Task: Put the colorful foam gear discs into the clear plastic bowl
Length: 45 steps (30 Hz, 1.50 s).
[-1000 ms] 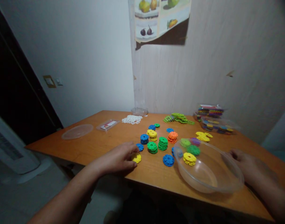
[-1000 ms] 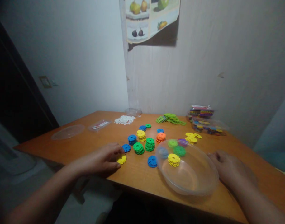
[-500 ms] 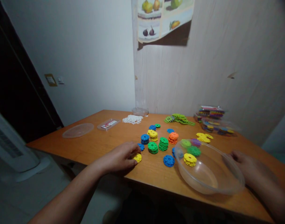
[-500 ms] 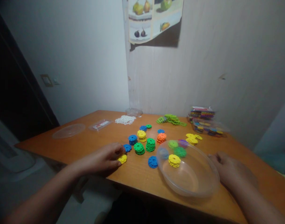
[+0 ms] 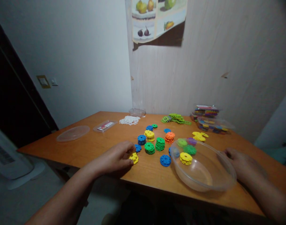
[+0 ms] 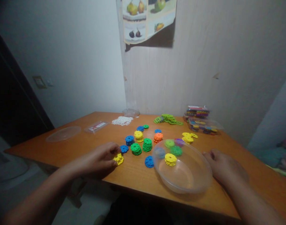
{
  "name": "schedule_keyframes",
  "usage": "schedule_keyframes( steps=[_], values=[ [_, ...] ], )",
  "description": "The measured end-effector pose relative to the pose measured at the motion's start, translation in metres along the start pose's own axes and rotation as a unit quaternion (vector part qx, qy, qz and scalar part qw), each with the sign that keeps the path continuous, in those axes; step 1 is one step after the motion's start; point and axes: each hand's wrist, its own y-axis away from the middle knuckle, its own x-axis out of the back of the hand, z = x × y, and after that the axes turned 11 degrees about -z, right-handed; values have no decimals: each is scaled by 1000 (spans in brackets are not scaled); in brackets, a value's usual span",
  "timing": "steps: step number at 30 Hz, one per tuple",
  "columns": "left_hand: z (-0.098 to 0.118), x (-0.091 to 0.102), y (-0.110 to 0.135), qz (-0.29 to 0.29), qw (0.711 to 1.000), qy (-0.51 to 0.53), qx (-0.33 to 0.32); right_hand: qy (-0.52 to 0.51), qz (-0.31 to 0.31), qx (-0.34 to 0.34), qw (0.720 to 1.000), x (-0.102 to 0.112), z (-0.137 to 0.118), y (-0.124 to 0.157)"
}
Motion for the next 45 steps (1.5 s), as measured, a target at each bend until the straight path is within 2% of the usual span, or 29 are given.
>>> schedule_keyframes(
  steps=[3,6,9,12,17,20,24,36,45],
  values=[
    [7,9,-4,53,997,-7,-48,-12,-47,-3,999,5,-7,6],
    [30,20,-16,95,988,-23,-124,-10,-47,-4,999,8,-11,10],
    [66,30,-36,73,980,-44,-180,-11,-35,-3,999,7,-11,10],
    [100,31,-62,34,968,-78,-235,-11,-21,-2,1000,5,-9,9],
    [131,17,-107,-38,943,-171,-282,-14,-27,5,1000,6,-11,9],
    [139,8,-124,-64,931,-224,-281,-11,-23,3,1000,7,-12,10],
    [145,0,-137,-95,921,-267,-267,-15,-13,5,1000,6,-12,10],
    [147,-5,-146,-122,899,-344,-240,-19,-18,5,1000,6,-14,11],
    [161,-10,-152,-115,879,-398,-237,-17,-12,10,1000,5,-11,10]
  ],
)
